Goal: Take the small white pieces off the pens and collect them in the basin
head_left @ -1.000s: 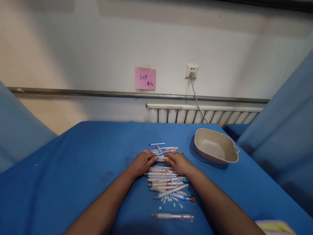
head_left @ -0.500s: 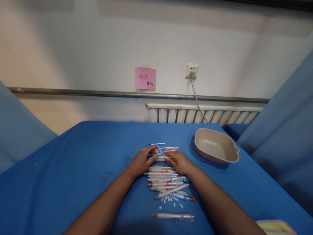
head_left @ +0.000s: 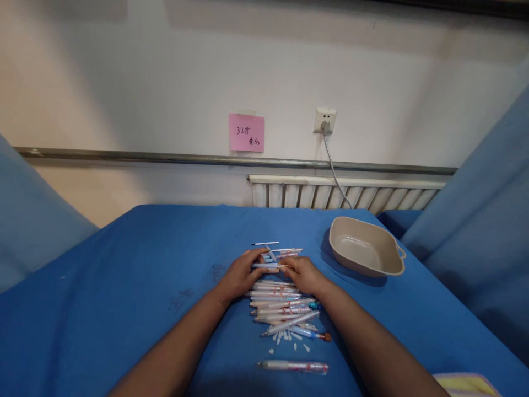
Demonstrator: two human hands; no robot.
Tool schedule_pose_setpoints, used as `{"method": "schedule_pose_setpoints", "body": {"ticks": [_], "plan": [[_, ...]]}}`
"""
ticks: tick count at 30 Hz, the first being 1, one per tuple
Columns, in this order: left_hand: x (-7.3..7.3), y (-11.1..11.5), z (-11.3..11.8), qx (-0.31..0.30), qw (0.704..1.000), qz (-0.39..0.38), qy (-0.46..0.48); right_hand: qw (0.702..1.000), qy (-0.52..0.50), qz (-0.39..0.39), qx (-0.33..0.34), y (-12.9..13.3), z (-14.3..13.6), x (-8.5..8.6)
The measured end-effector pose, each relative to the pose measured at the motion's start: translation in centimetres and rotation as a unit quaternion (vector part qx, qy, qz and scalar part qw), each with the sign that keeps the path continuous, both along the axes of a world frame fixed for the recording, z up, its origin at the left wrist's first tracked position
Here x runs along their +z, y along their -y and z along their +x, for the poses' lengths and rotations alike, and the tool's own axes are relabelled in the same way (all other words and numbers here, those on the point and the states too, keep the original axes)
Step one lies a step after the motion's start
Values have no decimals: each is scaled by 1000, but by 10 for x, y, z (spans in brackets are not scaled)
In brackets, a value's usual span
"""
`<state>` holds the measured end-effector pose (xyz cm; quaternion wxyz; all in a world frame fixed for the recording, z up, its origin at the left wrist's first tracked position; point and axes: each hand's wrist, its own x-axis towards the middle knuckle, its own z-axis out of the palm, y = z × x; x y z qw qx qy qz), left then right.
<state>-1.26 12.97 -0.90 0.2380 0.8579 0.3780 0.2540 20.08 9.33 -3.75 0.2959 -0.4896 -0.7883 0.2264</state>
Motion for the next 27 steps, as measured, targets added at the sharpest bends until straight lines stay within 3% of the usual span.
{"method": "schedule_pose_setpoints", "body": {"ticks": [5, 10, 17, 20, 23, 27], "plan": [[2, -2, -3, 57, 996, -50, -39, 1000, 10, 4, -13, -4, 8, -3], [-2, -7, -7, 82, 995, -26, -51, 999, 46, 5, -19, -5, 17, -4], [-1, -9, -9, 120, 991, 14, -63, 980, 119, -31, -157, -6, 22, 0], [-1, -6, -5, 89, 995, -1, -43, 988, 55, -6, -144, -4, 13, 1], [-2, -2, 0, 76, 996, -28, -25, 996, -5, -5, -85, -2, 1, 1], [-4, -5, -2, 87, 996, -30, -19, 998, 15, -17, -54, -1, 0, -1]]}}
